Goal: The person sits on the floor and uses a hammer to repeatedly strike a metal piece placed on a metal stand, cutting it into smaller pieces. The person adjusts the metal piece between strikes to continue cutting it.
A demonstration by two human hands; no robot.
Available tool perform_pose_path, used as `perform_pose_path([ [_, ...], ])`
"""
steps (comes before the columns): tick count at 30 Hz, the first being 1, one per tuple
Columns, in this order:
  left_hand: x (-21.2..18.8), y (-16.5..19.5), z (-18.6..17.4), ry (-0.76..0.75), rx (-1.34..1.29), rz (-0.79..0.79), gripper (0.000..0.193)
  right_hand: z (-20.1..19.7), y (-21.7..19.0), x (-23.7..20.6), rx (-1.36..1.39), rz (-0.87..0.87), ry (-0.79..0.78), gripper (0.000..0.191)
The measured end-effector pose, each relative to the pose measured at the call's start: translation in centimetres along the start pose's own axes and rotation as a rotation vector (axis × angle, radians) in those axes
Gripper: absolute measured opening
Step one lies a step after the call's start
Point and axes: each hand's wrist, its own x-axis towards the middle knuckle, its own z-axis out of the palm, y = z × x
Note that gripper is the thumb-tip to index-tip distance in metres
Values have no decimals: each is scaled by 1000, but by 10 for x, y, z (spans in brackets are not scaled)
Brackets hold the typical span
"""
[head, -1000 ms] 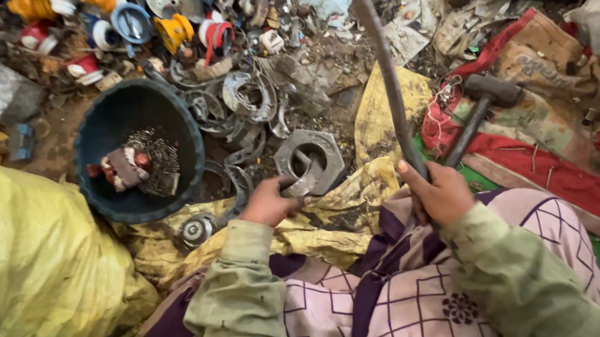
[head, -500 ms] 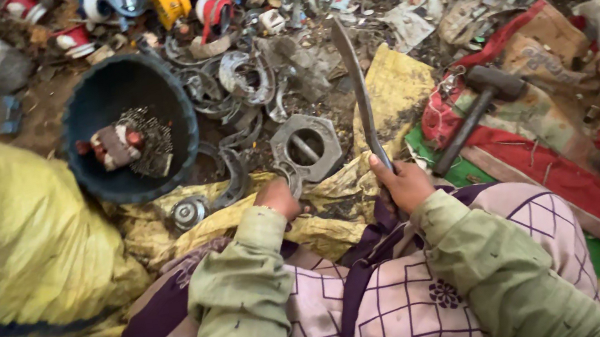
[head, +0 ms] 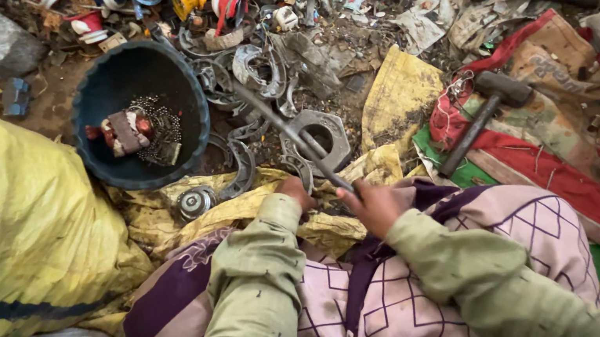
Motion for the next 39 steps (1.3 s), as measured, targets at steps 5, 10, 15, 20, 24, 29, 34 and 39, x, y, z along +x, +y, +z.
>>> perform_pose_path([
  [5, -1, 10, -4, 51, 146, -32, 48, 13, 8, 15, -62, 46, -32, 63],
  [10, -4, 13, -8, 23, 113, -69, 47, -9, 4, 3, 164, -39, 199, 58],
  [15, -9, 17, -9, 43, 128, -67, 48, -6, -7, -2, 67, -59, 177, 56],
  [20, -9, 22, -13, 2, 138, -20, 51, -10, -19, 3, 12, 14, 2, 58],
  [24, -9, 20, -13, 46, 133, -37, 47, -29, -17, -12, 253, -39, 174, 53],
  [29, -13, 24, -13, 11, 178, -68, 54, -20, -18, -10, 178, -73, 211, 44],
  [34, -14, 31, -17, 17, 251, -9, 58, -16, -23, 2, -57, -63, 81, 46],
  [39, -18, 23, -13, 20, 200, -42, 60, -40, -22, -17, 283, -96, 286, 40],
])
